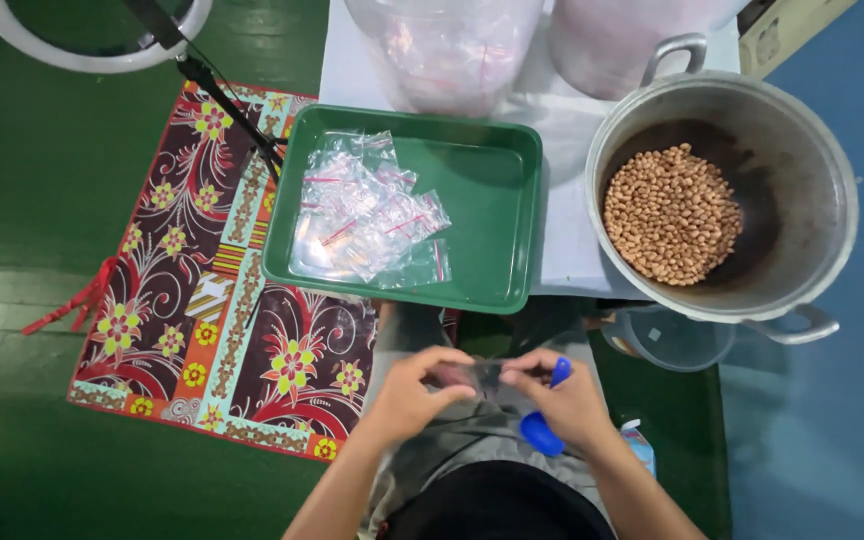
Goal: Packaging peanuts into small plastic bags using a spoon and sealing them manually.
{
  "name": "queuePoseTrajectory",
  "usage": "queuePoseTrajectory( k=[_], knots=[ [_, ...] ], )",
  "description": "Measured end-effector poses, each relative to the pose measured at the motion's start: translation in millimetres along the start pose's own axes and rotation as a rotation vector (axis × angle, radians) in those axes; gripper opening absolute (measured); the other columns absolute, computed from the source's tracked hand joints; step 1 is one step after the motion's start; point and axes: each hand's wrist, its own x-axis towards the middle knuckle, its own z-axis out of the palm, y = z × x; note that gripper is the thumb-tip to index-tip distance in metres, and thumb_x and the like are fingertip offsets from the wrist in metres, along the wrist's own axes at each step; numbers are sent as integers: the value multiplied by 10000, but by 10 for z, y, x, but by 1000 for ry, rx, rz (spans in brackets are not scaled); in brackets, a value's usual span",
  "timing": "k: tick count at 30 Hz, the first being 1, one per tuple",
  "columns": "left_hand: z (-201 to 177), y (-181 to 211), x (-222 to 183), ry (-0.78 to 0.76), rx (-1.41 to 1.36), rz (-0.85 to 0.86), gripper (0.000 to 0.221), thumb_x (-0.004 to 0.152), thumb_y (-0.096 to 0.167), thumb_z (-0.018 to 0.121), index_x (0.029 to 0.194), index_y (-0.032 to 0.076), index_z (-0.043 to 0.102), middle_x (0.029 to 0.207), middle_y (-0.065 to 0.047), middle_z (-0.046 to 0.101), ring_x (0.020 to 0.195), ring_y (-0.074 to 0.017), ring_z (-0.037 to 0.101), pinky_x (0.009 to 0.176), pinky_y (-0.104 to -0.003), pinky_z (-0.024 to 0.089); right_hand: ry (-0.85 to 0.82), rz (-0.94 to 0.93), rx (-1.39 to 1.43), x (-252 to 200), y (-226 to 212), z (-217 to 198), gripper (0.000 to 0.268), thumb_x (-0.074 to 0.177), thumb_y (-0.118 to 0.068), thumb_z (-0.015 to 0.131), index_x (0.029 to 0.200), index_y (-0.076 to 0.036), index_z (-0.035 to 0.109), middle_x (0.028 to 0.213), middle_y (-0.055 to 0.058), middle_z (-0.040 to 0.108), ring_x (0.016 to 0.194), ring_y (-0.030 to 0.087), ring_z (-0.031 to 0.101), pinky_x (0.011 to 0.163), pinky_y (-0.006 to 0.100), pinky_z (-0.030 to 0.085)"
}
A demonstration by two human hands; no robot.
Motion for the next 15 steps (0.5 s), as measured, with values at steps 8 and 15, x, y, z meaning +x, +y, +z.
queuePoseTrajectory(
  k=[8,15],
  knots=[
    [82,120,-9,255,46,-63,215,799,33,801,1013,30,777,850,-37,785,686,-112,668,651,-235,550,182,-213,-62,-62,-6,89,503,703,7,883,1143,-65,651,966,17,612,557,54,418,519,188,362],
    [298,25,5,117,225,129,339,750,29,786,1088,44,764,920,-70,821,715,-175,739,658,-276,590,-7,-153,-48,-88,-42,227,151,780,40,817,919,-12,789,841,9,778,531,53,445,493,195,379]
  ],
)
